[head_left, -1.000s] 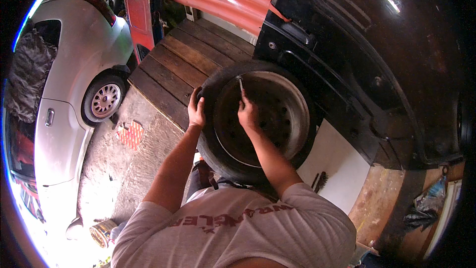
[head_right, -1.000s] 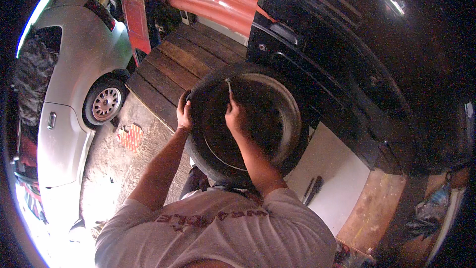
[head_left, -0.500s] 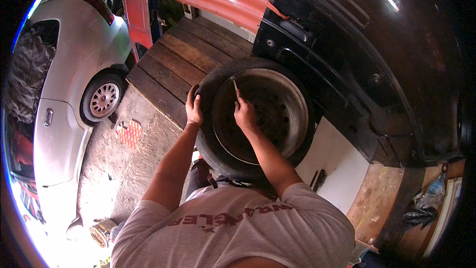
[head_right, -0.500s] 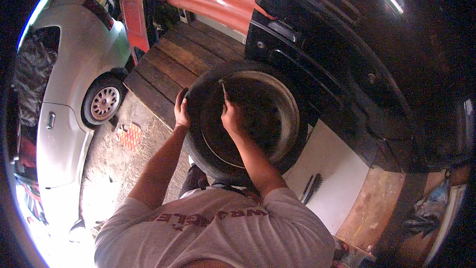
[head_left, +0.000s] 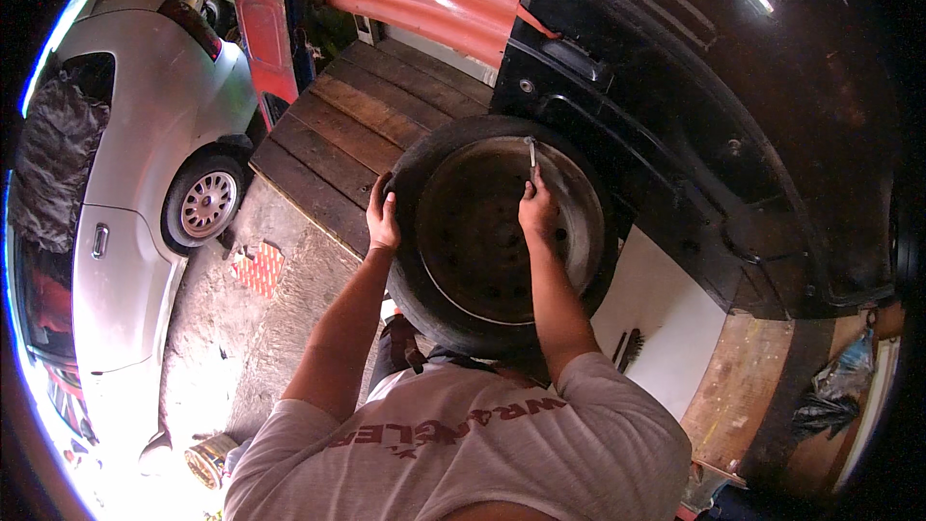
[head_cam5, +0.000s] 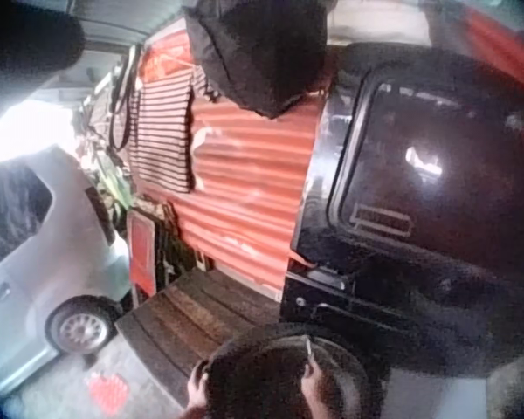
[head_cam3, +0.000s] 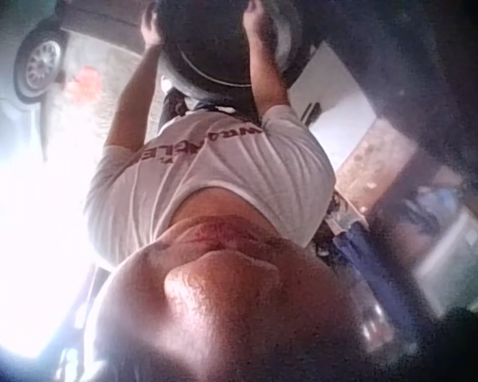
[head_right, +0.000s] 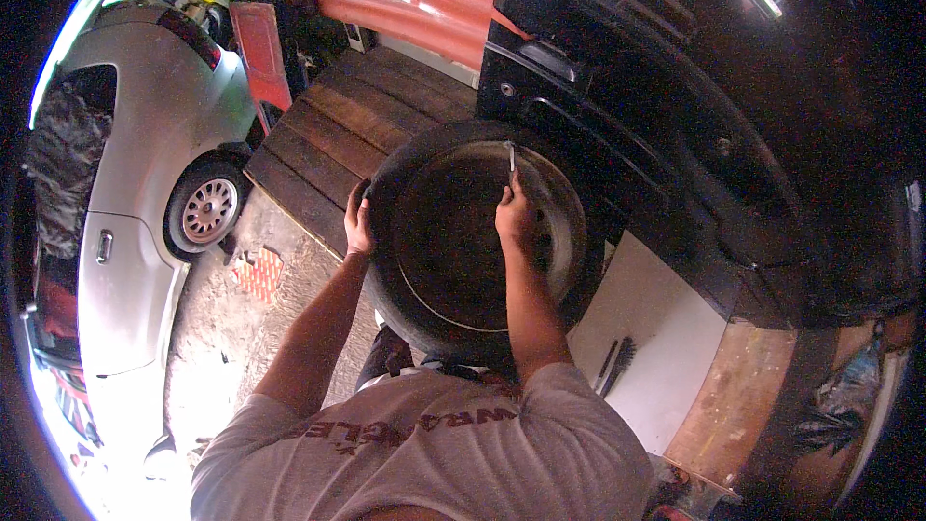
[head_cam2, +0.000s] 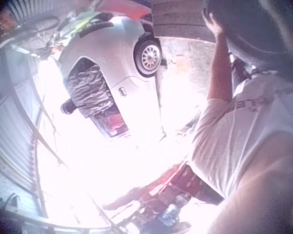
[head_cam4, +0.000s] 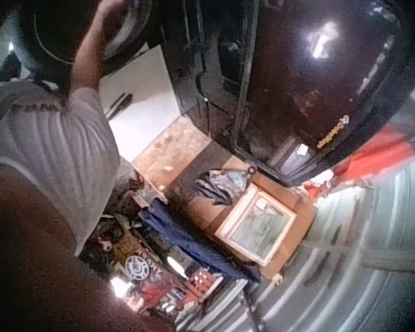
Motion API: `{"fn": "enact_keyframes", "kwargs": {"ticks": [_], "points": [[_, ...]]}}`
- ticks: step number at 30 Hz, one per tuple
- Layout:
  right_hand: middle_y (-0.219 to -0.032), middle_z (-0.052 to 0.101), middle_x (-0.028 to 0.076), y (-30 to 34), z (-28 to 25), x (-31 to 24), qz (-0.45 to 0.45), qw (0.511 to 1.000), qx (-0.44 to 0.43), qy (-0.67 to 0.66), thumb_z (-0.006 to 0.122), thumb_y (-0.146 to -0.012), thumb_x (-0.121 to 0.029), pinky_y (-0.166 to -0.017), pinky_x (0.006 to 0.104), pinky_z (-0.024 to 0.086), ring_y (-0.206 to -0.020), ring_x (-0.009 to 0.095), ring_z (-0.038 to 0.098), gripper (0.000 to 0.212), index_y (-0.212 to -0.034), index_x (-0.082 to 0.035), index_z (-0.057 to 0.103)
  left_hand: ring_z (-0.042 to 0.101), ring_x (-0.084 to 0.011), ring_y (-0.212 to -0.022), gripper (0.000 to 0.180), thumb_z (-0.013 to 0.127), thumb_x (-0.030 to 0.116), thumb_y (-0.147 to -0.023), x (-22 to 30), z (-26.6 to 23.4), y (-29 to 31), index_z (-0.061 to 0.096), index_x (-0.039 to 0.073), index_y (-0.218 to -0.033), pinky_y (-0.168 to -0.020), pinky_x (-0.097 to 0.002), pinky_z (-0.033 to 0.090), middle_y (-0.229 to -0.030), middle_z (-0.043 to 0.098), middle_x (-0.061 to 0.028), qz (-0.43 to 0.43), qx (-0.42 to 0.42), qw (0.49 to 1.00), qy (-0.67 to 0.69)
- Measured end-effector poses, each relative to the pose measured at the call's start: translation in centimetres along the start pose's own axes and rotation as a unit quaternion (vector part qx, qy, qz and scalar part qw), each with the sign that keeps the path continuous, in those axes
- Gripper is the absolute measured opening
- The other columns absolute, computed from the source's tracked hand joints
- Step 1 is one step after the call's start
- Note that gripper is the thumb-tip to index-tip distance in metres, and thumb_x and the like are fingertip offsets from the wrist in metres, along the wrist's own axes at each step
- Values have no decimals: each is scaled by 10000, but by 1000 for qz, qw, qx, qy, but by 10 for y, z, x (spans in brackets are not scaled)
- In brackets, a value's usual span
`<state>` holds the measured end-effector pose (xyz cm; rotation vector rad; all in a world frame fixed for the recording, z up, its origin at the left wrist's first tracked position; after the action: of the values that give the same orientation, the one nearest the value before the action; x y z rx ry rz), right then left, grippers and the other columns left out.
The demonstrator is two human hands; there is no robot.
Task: The person uses a metal pry bar to separate a tire from its rim. They repeatedly insert the tool between the tire bead and rim edge, lever the bead upward, and rotate the tire to work around the circumference. The tire remains on the rim throughout the clip.
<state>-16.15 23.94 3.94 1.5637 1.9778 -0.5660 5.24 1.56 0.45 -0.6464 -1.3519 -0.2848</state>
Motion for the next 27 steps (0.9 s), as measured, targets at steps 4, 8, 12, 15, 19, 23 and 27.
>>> {"fn": "enact_keyframes", "kwargs": {"ticks": [4, 8, 12, 15, 19, 23, 27], "points": [[-972, 653, 228, 11, 27, -18, -70, 996, 43, -31, 535, -926, -183, -774, 453, 497, -894, 394, 629, 405, -1330, -159, 528, 468, -260, -1242, 490, 480, 279, -951, -4, 2, -2, 456, -39, -1323, -1060, -346, 319, -1311, 526, -174, -1, 1, 1000, 3], [-897, 649, 218, 44, 53, -47, -206, 978, -9, -27, 589, -875, -104, -716, 457, 505, -838, 409, 622, 453, -1324, -121, 531, 465, -263, -1245, 498, 475, 296, -953, -3, 2, -2, 456, -37, -1323, -1060, -349, 319, -1312, 524, -175, -4, -3, 1000, 5], [-930, 648, 217, 35, 42, -34, -180, 982, -38, -43, 575, -890, -115, -744, 451, 507, -875, 397, 624, 446, -1333, -130, 522, 465, -276, -1244, 507, 468, 302, -946, -9, -2, -1, 455, -36, -1324, -1061, -357, 317, -1308, 522, -186, -1, 2, 1000, 19], [-968, 647, 223, 9, 11, -33, -135, 991, -10, -15, 524, -923, -117, -768, 432, 503, -905, 384, 622, 411, -1333, -122, 517, 462, -280, -1248, 513, 464, 308, -944, -8, -4, 0, 454, -35, -1324, -1063, -358, 314, -1314, 519, -185, -10, 3, 1000, 8], [-835, 632, 229, 28, 45, -28, -211, 978, 5, -4, 557, -897, -90, -630, 463, 486, -722, 387, 621, 469, -1360, -119, 489, 462, -281, -1250, 516, 467, 315, -941, 0, 4, -3, 458, -34, -1321, -1065, -357, 311, -1317, 519, -183, -6, -3, 1000, 10], [-987, 641, 241, 51, 64, -37, -230, 970, -24, -78, 608, -867, -75, -745, 440, 505, -887, 399, 629, 481, -1336, -120, 515, 462, -278, -1249, 515, 469, 318, -942, 3, 3, -1, 461, -35, -1317, -1066, -356, 310, -1317, 519, -180, -11, 0, 1000, 26], [-975, 645, 229, 29, 35, -38, -168, 981, -87, -50, 554, -903, -111, -730, 440, 499, -884, 393, 626, 449, -1347, -158, 502, 465, -270, -1242, 509, 464, 317, -947, 0, -2, 1, 461, -32, -1317, -1063, -353, 312, -1315, 520, -175, -19, 11, 1000, 12]]}}
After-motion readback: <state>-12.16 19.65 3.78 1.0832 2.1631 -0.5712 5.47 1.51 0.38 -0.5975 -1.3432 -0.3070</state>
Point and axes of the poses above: each hand's wrist, its own y-axis away from the middle knuckle, its own z-axis out of the palm, x = y × z, the point moved 4 cm from there along -y, towards the middle knuckle
